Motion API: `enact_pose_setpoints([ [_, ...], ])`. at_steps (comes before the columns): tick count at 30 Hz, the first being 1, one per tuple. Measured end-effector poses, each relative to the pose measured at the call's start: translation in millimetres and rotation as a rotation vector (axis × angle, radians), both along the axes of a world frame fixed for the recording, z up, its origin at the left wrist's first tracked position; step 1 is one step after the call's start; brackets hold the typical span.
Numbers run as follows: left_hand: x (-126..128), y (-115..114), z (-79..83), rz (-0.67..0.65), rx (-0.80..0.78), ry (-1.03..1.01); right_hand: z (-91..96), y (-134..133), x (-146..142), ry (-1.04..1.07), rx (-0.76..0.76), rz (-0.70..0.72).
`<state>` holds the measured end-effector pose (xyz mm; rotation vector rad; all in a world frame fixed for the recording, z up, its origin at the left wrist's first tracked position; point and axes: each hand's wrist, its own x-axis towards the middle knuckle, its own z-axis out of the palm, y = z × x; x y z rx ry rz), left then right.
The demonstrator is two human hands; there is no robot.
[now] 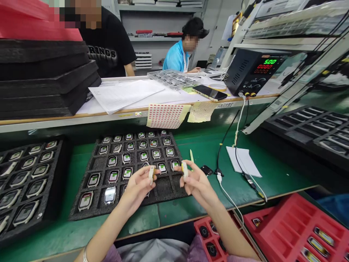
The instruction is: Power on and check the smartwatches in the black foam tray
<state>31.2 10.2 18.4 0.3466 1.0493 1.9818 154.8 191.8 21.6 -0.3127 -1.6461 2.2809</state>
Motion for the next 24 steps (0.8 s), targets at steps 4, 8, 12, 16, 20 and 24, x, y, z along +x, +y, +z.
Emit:
enact_pose_setpoints([
  [4,6.5,-0.5,2.0,-0.143,0.027,-0.273,1.1,-25.7,-11.0,-0.063,-0.061,0.026],
  [8,8.9,0.0,-2.4,-0.129,0.016,-0.258,7.5,-36.7,-8.6,-0.008,0.024,0.05],
  [12,9.2,-4.6,0.7,-0.036,-0.071,-0.098,16.2,-40.6,-2.4,0.034,0.115,-0.028],
  [16,13.1,-10.6,8.2,-0.006,-0.132,0.013,20.7,-45.6,-2.3,0.022,0.175,-0.136],
  [20,19.7,-14.9,15.6,-0.06,-0.052,-0.052,21.6,-47.3,-2.6,-0.001,0.219,-0.165],
  [24,24.7,-17.3,23.3,-0.033,-0.034,0.025,19.9,-43.5,1.3,0.043,0.209,-0.084],
])
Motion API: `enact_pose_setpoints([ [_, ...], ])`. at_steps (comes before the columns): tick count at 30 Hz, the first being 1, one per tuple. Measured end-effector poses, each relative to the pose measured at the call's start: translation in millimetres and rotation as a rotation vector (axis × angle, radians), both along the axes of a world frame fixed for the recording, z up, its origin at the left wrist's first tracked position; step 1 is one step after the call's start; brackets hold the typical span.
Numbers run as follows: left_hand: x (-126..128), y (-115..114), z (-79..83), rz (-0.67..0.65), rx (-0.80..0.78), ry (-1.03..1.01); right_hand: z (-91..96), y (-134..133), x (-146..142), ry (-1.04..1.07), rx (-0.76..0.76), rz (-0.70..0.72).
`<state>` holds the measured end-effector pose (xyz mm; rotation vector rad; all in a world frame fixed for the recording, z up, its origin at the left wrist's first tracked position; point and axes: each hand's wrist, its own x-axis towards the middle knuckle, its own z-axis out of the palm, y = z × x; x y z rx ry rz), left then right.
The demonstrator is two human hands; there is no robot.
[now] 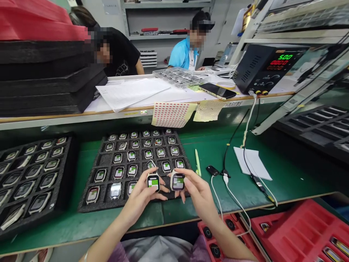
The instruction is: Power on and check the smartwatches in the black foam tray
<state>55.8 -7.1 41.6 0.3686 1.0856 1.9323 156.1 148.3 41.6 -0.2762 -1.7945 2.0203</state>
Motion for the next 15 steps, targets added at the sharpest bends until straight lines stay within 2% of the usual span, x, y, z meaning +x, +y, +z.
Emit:
enact_pose_setpoints([
  [7,-1.3,3.0,-0.1,0.042,-0.026,0.155,4.1,1.4,7.2,0.005,-0.02,0.102],
  [11,-1.8,-0.5,4.3,0.004,0.028,0.076,8.2,-1.7,8.9,-0.02,-0.022,0.107],
  [15,-0.3,-9.0,10.2,-0.06,0.06,0.001,9.1,-4.0,5.6,-0.041,0.011,0.029],
])
